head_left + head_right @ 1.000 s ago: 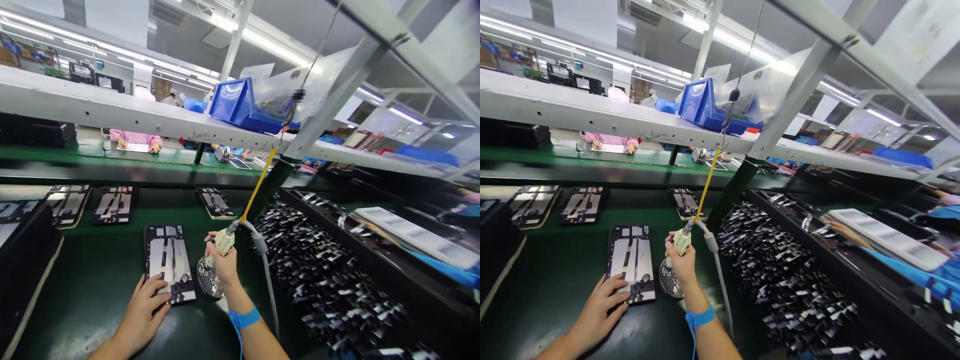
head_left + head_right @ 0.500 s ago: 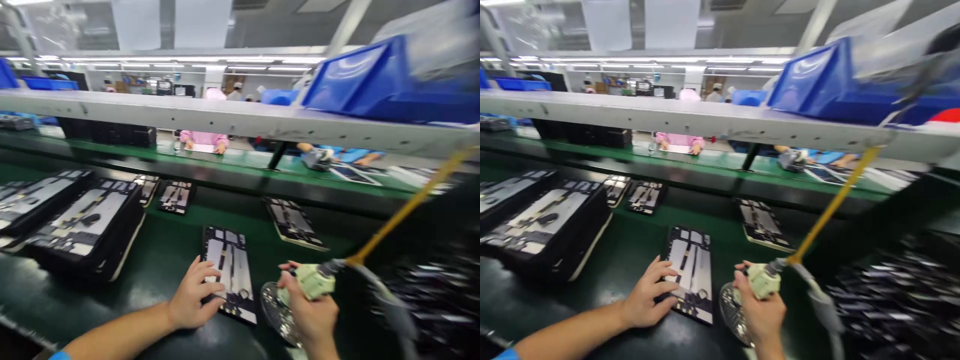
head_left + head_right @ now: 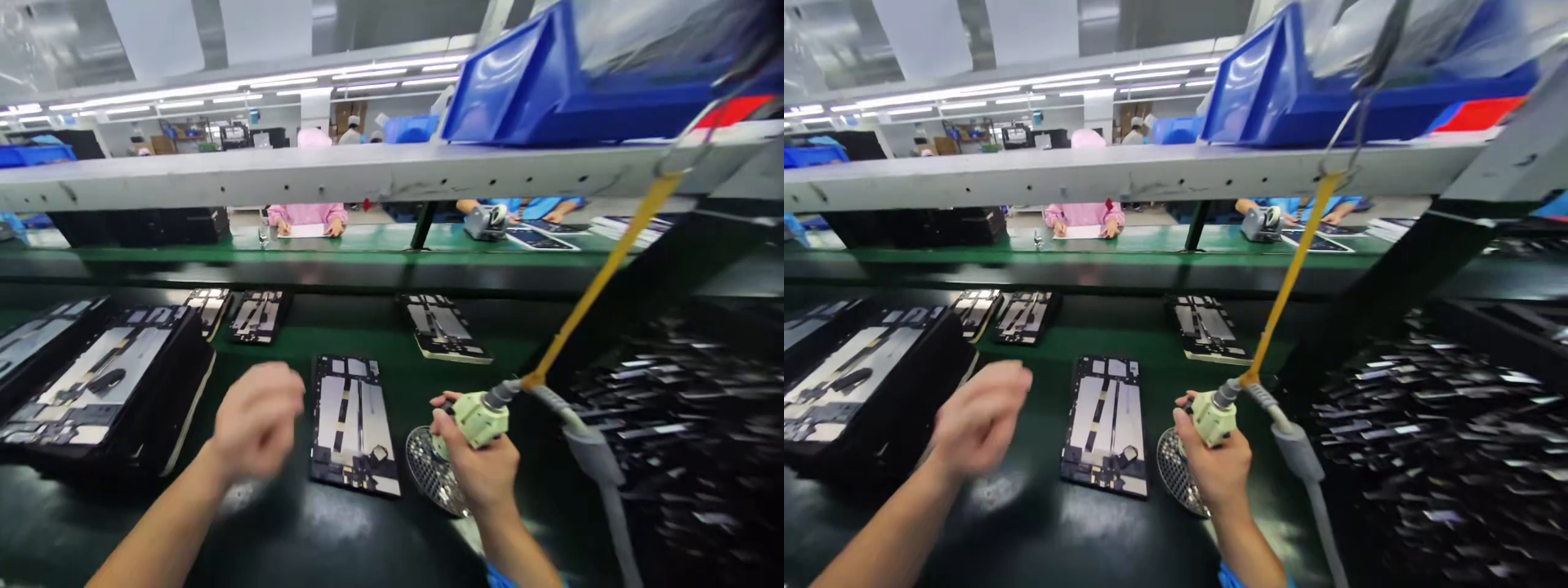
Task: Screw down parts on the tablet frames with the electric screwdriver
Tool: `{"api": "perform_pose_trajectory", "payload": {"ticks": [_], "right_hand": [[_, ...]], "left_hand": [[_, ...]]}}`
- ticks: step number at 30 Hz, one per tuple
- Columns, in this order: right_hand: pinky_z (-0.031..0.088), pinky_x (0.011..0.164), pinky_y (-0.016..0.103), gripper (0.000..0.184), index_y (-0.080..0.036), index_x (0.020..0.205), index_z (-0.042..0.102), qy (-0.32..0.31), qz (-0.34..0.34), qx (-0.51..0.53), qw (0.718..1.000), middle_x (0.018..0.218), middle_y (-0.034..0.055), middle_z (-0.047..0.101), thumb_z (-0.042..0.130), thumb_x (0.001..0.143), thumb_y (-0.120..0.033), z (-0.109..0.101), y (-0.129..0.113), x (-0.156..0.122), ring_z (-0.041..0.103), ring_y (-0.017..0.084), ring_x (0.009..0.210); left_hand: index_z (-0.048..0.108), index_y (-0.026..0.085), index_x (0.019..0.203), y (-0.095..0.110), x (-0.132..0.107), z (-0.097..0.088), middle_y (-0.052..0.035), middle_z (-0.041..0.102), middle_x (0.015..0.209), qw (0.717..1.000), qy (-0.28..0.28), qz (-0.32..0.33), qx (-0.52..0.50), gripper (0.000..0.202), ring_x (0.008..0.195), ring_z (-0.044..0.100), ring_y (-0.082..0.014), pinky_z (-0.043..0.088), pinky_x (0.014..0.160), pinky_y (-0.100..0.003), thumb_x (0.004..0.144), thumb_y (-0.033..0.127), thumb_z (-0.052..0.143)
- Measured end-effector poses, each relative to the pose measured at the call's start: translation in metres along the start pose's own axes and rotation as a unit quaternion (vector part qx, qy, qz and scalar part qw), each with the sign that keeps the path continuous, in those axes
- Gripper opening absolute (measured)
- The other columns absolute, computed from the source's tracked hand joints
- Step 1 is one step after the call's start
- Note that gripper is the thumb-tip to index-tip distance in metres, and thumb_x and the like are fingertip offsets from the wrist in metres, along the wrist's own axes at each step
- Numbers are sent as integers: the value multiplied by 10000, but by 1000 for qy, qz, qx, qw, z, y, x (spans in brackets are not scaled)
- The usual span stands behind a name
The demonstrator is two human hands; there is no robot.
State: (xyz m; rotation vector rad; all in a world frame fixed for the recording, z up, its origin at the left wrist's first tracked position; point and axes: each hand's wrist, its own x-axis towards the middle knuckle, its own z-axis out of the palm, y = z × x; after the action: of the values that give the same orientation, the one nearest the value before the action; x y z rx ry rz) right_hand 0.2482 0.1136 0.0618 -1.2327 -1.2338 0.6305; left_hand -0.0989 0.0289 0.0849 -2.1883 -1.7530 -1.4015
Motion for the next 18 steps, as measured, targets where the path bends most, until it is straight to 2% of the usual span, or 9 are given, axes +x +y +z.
{"api": "perform_pose_trajectory", "payload": {"ticks": [1, 3, 4, 6, 9, 13, 15, 18], "right_hand": [[573, 662, 333, 410, -181, 1022, 719, 3, -4, 1, 1000, 858, 62, 752, 790, 759, -488, -1, 1, 0, 657, 178, 630], [580, 669, 329, 402, -186, 1015, 727, 7, -9, 8, 1000, 888, 69, 762, 784, 764, -495, -2, 1, 0, 675, 185, 656], [584, 669, 329, 399, -186, 1004, 731, 7, -10, 12, 1000, 896, 74, 766, 784, 761, -499, -2, 1, 0, 686, 192, 670], [595, 670, 333, 407, -184, 986, 741, 1, -9, 16, 1000, 902, 86, 774, 787, 748, -510, -3, 0, -1, 709, 213, 696], [612, 661, 338, 448, -181, 968, 759, -8, -3, 7, 1000, 875, 88, 783, 796, 710, -546, -5, -1, -1, 728, 236, 689], [621, 642, 319, 462, -186, 949, 776, 2, -6, -16, 1000, 839, 82, 784, 793, 696, -572, -7, 2, 3, 742, 250, 701], [620, 637, 314, 460, -187, 940, 777, 5, -8, -23, 1000, 849, 86, 786, 788, 699, -579, -7, 5, 6, 746, 255, 715], [617, 640, 317, 471, -187, 940, 780, -5, -6, -33, 999, 853, 88, 791, 777, 703, -594, -6, 7, 8, 749, 260, 719]], "left_hand": [[732, 272, 1100, -19, 34, 9, -57, 725, 1198, 991, 2, -129, 35, 235, 1181, 663, -230, 519, 1106, -409, 964, 423, 614], [682, 182, 1242, -54, 93, 22, -138, 667, 1309, 973, 22, -217, 73, 318, 1275, 605, -269, 478, 1137, -437, 981, 338, 588], [659, 132, 1267, -70, 114, 26, -183, 639, 1330, 961, 38, -260, 91, 341, 1296, 584, -299, 466, 1136, -479, 993, 318, 574], [604, 132, 1333, -99, 139, 29, -170, 600, 1375, 930, 64, -340, 122, 394, 1276, 584, -311, 481, 1096, -544, 1006, 351, 602], [590, 169, 1349, -134, 148, 28, -121, 593, 1379, 884, 78, -437, 147, 421, 1207, 616, -280, 538, 1018, -523, 996, 391, 653], [610, 164, 1319, -162, 152, 29, -119, 613, 1347, 837, 79, -517, 160, 398, 1182, 631, -273, 557, 996, -504, 990, 380, 666], [612, 163, 1317, -169, 152, 32, -118, 616, 1342, 828, 75, -535, 154, 396, 1176, 634, -270, 562, 990, -501, 990, 380, 667], [613, 151, 1313, -169, 151, 37, -119, 621, 1330, 829, 69, -540, 128, 393, 1154, 645, -266, 570, 975, -479, 993, 372, 666]]}}
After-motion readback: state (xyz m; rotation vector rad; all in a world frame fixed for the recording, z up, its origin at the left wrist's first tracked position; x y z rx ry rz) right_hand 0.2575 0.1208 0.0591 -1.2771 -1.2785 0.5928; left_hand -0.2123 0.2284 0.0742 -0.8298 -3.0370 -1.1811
